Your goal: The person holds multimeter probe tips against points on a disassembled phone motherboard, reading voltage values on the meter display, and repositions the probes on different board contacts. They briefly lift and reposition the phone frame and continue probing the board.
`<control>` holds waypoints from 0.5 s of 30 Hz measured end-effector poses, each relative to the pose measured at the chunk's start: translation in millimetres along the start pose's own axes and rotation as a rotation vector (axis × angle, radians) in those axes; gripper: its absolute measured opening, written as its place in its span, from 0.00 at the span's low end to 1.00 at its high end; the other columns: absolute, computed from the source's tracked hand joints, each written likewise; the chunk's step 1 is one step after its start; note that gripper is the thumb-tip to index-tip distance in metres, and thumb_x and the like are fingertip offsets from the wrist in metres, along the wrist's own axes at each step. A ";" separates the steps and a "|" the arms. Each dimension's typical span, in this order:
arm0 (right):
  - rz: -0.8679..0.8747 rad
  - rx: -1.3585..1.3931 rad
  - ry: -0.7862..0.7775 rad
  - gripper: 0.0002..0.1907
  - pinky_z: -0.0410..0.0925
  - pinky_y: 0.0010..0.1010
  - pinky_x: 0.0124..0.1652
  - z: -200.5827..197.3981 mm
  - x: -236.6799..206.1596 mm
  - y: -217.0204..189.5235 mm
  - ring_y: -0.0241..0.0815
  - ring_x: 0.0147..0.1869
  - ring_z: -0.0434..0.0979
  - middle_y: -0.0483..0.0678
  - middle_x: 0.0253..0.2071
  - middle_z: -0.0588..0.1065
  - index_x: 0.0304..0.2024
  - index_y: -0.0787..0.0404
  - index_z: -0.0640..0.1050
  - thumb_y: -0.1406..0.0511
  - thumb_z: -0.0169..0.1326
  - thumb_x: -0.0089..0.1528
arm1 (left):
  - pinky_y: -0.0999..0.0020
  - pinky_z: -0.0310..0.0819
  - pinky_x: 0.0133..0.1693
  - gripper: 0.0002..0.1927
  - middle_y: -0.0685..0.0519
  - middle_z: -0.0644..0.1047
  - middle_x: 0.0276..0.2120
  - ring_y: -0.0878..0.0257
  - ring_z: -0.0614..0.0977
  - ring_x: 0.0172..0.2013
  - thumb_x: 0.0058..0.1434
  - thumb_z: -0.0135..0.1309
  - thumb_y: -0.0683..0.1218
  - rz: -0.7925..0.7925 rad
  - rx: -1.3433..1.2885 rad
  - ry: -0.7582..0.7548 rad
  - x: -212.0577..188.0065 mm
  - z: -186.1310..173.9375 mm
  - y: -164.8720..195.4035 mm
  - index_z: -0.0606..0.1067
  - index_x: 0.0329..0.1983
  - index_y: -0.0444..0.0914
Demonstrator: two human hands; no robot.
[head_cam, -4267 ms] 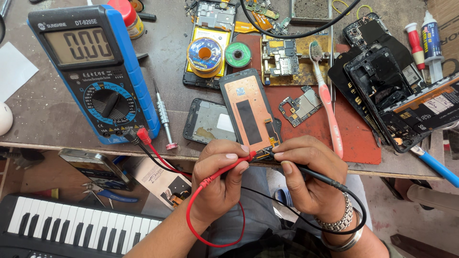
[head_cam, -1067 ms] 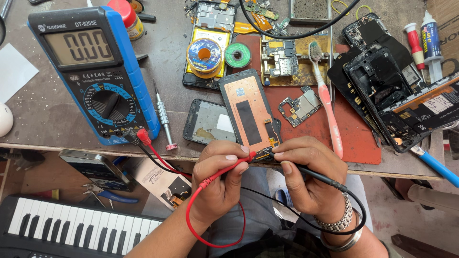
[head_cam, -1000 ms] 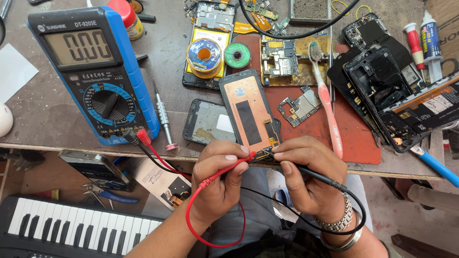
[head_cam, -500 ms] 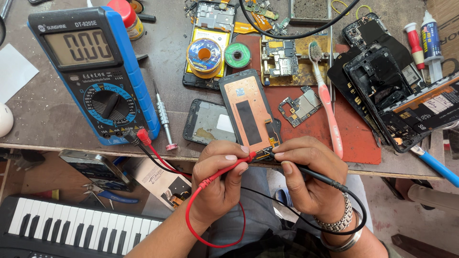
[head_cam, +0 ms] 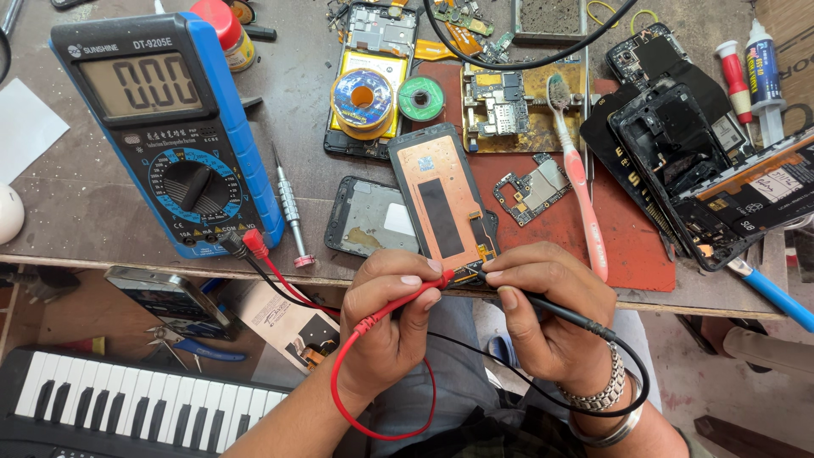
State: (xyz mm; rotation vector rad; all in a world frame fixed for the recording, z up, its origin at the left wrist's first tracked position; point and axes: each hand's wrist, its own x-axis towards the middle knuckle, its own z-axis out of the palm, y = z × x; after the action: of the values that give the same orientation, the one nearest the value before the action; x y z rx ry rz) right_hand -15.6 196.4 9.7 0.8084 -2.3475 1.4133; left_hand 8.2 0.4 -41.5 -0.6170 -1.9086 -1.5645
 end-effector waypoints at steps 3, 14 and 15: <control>-0.003 0.002 0.000 0.04 0.74 0.28 0.43 0.2 -0.1 0.1 0.44 0.44 0.83 0.54 0.42 0.80 0.41 0.66 0.78 0.71 0.54 0.65 | 0.64 0.81 0.50 0.17 0.45 0.76 0.48 0.55 0.83 0.47 0.74 0.52 0.38 -0.001 -0.001 0.001 -0.3 0.1 -0.4 0.58 0.56 0.40; -0.005 0.012 -0.002 0.04 0.74 0.28 0.43 0.3 -0.5 1.4 0.43 0.43 0.83 0.54 0.42 0.80 0.41 0.66 0.77 0.70 0.54 0.65 | 0.64 0.81 0.50 0.17 0.45 0.76 0.47 0.55 0.83 0.47 0.73 0.52 0.38 0.001 0.005 0.002 0.9 -0.6 0.0 0.58 0.56 0.40; -0.007 0.011 -0.001 0.04 0.74 0.28 0.43 0.3 -0.6 1.5 0.43 0.43 0.83 0.54 0.42 0.80 0.41 0.66 0.77 0.70 0.54 0.65 | 0.64 0.81 0.50 0.17 0.45 0.76 0.47 0.55 0.83 0.47 0.73 0.52 0.38 0.003 0.006 0.003 1.1 -0.6 0.1 0.58 0.56 0.40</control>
State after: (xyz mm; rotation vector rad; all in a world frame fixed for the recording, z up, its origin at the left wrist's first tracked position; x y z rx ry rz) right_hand -16.0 196.9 8.2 0.8198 -2.3374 1.4250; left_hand 7.5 -0.2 -40.6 -0.6141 -1.9086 -1.5572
